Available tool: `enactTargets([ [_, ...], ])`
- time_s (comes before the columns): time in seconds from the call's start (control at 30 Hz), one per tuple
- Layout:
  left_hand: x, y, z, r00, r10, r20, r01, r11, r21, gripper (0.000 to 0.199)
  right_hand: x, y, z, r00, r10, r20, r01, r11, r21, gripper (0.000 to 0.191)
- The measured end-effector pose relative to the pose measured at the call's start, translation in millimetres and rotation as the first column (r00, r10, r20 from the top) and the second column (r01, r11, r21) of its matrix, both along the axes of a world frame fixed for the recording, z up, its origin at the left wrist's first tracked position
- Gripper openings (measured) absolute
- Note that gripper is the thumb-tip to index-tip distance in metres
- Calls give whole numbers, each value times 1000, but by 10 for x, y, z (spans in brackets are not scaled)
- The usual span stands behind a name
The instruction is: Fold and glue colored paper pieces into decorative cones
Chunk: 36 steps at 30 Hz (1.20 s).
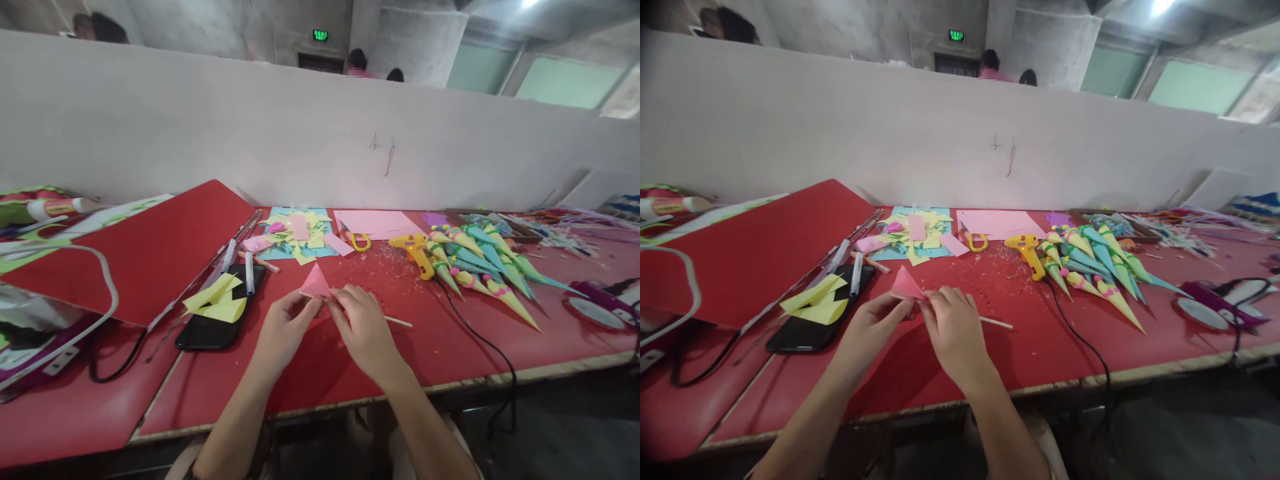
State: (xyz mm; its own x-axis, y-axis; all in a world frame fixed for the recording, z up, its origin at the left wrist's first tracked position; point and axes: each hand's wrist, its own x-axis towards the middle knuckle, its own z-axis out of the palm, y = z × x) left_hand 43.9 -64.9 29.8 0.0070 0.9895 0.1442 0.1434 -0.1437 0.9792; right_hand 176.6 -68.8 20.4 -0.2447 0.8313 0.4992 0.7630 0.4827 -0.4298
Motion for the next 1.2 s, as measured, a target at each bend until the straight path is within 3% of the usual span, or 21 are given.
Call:
enactTargets([
  [0.1, -18, 5, 9, 1000, 0, -23, 0, 1000, 1, 20, -15, -5, 5, 1000, -13, 19, 13, 1000, -5, 26],
  [0.3, -66, -10, 29, 989, 39, -145, -31, 998, 51, 23, -4, -42, 39, 988, 92, -123, -105, 989, -105, 24],
  [0.43, -104, -45, 79, 993, 25, -117, -20, 999, 45, 22, 19, -63, 70, 984, 129, -121, -147, 977, -153, 33],
  [0.57, -168, -49, 114, 996, -7, -85, 12, 998, 60, 24, 21, -57, 75, 981, 152, -117, -170, 972, -163, 31],
  [0.73, -215, -42, 83, 977, -8, -212, 24, 997, 74, 30, 8, -39, 53, 985, 142, -96, -154, 979, -136, 28],
  [0.93, -224, -63, 71, 983, -98, -155, 104, 994, 28, 33, -11, -51, 56, 981, 156, -113, -171, 975, -138, 25],
  [1.2, -292, -74, 41, 932, -90, -352, 126, 989, 80, 40, -13, -45, 47, 973, 184, -139, -207, 963, -171, 29],
])
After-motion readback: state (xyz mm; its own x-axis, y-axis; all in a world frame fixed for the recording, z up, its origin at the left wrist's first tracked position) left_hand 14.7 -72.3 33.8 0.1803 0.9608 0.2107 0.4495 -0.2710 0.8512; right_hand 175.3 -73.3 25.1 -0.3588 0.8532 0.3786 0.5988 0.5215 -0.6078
